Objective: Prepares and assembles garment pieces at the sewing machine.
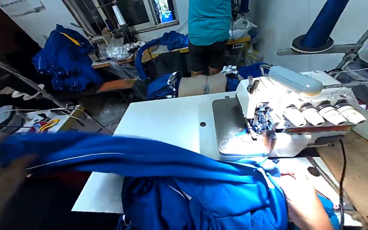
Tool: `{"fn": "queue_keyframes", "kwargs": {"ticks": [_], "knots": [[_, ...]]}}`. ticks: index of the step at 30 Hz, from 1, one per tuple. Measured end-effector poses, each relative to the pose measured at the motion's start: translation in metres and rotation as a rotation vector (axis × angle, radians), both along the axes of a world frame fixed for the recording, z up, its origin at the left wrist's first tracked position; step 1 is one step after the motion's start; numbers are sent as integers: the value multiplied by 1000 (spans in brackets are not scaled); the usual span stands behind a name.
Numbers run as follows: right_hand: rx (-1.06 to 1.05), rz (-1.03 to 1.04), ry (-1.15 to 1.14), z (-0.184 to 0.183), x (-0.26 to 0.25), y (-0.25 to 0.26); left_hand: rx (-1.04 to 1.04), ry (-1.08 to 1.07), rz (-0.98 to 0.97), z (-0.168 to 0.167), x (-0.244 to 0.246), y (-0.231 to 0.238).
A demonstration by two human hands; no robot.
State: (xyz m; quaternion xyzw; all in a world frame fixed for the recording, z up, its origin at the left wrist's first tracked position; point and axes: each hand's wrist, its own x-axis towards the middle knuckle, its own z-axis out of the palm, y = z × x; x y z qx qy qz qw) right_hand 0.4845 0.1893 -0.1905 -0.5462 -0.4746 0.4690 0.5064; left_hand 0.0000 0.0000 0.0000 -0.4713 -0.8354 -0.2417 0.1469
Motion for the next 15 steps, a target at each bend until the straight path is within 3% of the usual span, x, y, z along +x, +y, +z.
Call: {"fn": "queue_keyframes", "kwargs": {"ticks": [1, 4, 7, 10, 13, 15], "knots": [[125, -17, -168, -5, -1, -8, -2, 59, -26, -15, 11, 6], [507, -62, -524, -5, -3, -29, 136, 47, -391, -91, 81, 41], [528, 39, -723, 5, 2, -41, 63, -116, -632, -156, 164, 74], [455, 163, -954, -3, 13, -39, -24, -85, -663, -198, 180, 94], [413, 239, -913, -6, 24, -33, 16, -89, -686, -195, 161, 105], [282, 276, -572, 8, 24, -32, 75, -174, -713, -175, 156, 106]]}}
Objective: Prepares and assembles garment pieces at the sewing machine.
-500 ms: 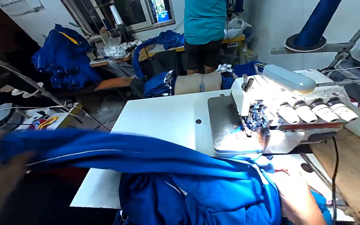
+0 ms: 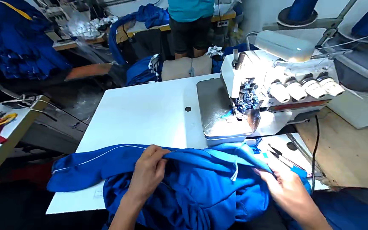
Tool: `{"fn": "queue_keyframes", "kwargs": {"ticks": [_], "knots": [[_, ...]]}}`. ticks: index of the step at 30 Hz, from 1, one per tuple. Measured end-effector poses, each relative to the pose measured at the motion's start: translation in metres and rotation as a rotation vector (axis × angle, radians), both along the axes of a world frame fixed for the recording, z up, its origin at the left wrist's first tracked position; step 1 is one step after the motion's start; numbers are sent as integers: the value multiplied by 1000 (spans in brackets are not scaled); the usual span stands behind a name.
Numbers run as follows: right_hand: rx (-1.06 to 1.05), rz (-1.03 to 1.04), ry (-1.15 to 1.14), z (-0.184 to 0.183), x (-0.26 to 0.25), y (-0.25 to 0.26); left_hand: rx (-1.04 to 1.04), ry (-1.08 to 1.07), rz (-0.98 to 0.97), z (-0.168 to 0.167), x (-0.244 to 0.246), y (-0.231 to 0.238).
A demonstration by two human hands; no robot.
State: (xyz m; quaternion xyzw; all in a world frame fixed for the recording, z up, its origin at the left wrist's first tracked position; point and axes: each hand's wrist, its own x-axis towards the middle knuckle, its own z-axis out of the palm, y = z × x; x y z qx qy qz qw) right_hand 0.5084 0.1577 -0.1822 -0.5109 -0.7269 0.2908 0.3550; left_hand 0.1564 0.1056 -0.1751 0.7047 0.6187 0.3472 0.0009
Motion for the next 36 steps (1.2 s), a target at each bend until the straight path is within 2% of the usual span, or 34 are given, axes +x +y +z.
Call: {"fn": "queue_keyframes", "kwargs": {"ticks": [2, 3, 5, 6, 8, 10, 11, 13, 15, 17, 18, 19, 21, 22, 24, 25, 26, 28, 30, 31, 34, 36], "knots": [[-419, 101, 611, 35, -6, 2, -40, -297, -27, 25, -4, -7], [-563, 115, 816, 58, -11, 2, -75, -481, 2, 41, -8, -11], [-654, 151, 998, 92, -18, 8, -114, -756, 56, 82, -21, -19], [-657, 271, 1034, 99, -19, 13, -122, -790, 58, 107, -34, -23], [-613, 583, 1007, 113, -32, 24, -101, -694, 100, 159, -62, -24], [-539, 772, 780, 137, -66, 33, -40, -427, 209, 213, -87, -9], [-479, 775, 649, 151, -89, 38, 44, -279, 244, 232, -111, 2], [-254, 678, 529, 181, -137, 58, 268, -146, 264, 277, -167, 19], [26, 614, 623, 214, -171, 85, 542, -223, 208, 326, -204, 13], [221, 649, 801, 251, -184, 102, 691, -338, 71, 351, -214, -20], [299, 672, 869, 264, -185, 104, 700, -359, -15, 347, -211, -43], [365, 673, 889, 269, -182, 103, 637, -346, -76, 327, -206, -66], [474, 620, 740, 253, -169, 94, 401, -334, -65, 258, -177, -100], [529, 603, 586, 230, -160, 86, 220, -353, 5, 220, -150, -105], [652, 624, 276, 156, -144, 65, -303, -122, 30, 154, -116, -108], [682, 670, 159, 111, -137, 52, -480, -37, 37, 125, -100, -109], [687, 716, 24, 71, -127, 37, -528, 11, 39, 98, -84, -110], [506, 836, -182, 16, -102, 4, -383, -5, 119, 58, -50, -109], [295, 897, -196, -16, -78, -18, -81, -163, 181, 30, -11, -91], [239, 860, -149, -22, -68, -24, 34, -239, 176, 22, 8, -77], [174, 520, 4, -15, -47, -32, 154, -237, 96, 8, 36, -34], [176, 247, -130, -9, -48, -26, 102, -88, 134, 5, 38, -7]]}}
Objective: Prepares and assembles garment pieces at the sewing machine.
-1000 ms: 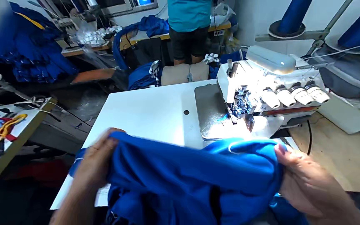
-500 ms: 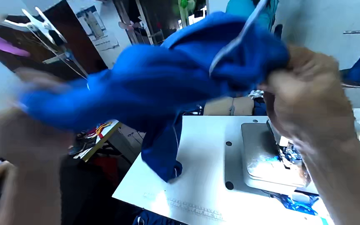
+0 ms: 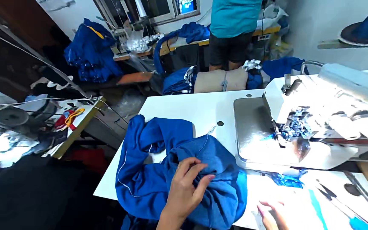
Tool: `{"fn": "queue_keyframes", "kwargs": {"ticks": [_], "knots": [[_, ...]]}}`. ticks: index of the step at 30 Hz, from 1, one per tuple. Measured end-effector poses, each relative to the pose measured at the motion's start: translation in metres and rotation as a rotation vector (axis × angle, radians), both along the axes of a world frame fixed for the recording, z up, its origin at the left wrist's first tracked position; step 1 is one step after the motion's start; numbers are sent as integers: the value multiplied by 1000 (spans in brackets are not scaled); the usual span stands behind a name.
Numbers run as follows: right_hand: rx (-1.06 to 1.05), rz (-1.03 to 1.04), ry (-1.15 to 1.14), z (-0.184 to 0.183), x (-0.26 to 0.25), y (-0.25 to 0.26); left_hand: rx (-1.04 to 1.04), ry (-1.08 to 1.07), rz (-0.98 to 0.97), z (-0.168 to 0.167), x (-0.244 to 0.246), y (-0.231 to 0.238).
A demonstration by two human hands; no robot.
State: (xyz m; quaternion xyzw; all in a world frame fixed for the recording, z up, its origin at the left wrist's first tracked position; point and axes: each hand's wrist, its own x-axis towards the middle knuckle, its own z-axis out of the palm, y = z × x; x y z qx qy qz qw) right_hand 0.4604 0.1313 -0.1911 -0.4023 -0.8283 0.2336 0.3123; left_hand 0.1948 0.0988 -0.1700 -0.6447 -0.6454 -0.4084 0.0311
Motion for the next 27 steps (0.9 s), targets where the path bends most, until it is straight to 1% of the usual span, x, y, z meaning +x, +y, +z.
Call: {"fn": "queue_keyframes", "kwargs": {"ticks": [1, 2, 3, 4, 5, 6, 7, 9, 10, 11, 12, 13, 14, 15, 17, 18, 19, 20, 21, 22, 23, 24, 25, 26, 27], "knots": [[-42, -72, -96, 3, -6, 5, -98, 87, 26, 1, 0, 12], [-118, -86, -151, 3, -14, 10, -245, 156, 32, 4, 1, 23], [-181, -56, -151, 0, -22, 14, -432, 189, 24, 9, 1, 33], [-205, -8, -122, -2, -28, 15, -621, 178, 19, 18, 0, 43], [-201, 38, -62, -4, -33, 14, -703, 159, 22, 22, -6, 52], [-245, 73, 30, -3, -35, 12, -693, 136, 22, 26, -15, 58], [-350, 88, 149, 1, -34, 9, -630, 101, 28, 28, -25, 61], [-732, 66, 444, 4, -28, 9, -530, 50, 64, 27, -38, 66], [-935, 4, 582, 5, -26, 10, -565, 51, 83, 24, -41, 68], [-1076, -71, 688, 6, -26, 11, -633, 43, 89, 20, -42, 70], [-1135, -115, 756, 6, -26, 11, -698, 19, 89, 16, -43, 73], [-1095, -114, 765, 3, -26, 11, -705, 11, 92, 13, -45, 74], [-969, -86, 719, 1, -25, 10, -636, 14, 92, 11, -48, 75], [-782, -34, 625, -1, -23, 9, -547, 17, 95, 11, -52, 75], [-353, 96, 345, 0, -18, 13, -361, 20, 146, 17, -54, 75], [-190, 151, 199, 4, -17, 18, -305, 17, 203, 24, -48, 74], [-94, 173, 83, 6, -20, 21, -325, 0, 268, 34, -37, 72], [-57, 191, -19, 6, -23, 23, -343, -13, 295, 41, -23, 70], [-56, 201, -95, 4, -26, 24, -349, -27, 278, 43, -7, 65], [-62, 195, -154, -1, -28, 26, -340, -22, 222, 37, 8, 60], [-41, 176, -177, -8, -30, 27, -372, -9, 142, 27, 20, 55], [-31, 160, -175, -11, -30, 28, -450, 1, 61, 13, 27, 50], [-30, 148, -162, -9, -27, 30, -575, 15, -18, -1, 26, 47], [-110, 160, -142, -1, -19, 32, -634, 67, -84, -15, 20, 45], [-267, 188, -106, 8, -8, 34, -592, 132, -130, -28, 12, 41]]}}
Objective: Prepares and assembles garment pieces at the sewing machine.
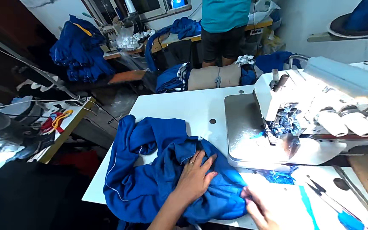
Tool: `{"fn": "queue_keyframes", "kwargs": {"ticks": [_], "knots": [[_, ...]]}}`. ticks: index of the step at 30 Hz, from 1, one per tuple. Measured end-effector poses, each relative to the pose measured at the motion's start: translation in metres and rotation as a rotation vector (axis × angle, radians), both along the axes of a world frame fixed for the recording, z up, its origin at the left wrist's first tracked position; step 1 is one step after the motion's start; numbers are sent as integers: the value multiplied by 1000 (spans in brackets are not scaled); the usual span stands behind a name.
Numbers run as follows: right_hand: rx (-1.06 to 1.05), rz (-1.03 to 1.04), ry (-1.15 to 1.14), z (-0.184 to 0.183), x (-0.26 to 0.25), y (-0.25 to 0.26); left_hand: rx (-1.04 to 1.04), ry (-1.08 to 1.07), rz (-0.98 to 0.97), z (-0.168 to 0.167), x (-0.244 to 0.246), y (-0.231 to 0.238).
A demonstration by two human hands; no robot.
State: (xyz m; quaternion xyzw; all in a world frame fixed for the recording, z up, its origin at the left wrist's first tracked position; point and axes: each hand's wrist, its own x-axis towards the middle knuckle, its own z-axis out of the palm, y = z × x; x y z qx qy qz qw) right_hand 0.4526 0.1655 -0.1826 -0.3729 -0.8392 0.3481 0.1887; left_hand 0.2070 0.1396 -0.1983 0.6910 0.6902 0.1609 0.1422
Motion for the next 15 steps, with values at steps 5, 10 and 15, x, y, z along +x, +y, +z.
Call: {"fn": "queue_keyframes", "kwargs": {"ticks": [5, 10, 15], "knots": [[-138, -171, 4, 10, 35, -7, -118, -71, -138, 21, -15, -17], [181, -178, 57, -11, -5, -5, 336, -221, 100, 18, 19, -22], [52, -169, 147, -29, -12, 1, 194, -387, 117, 10, 46, -31]]}}
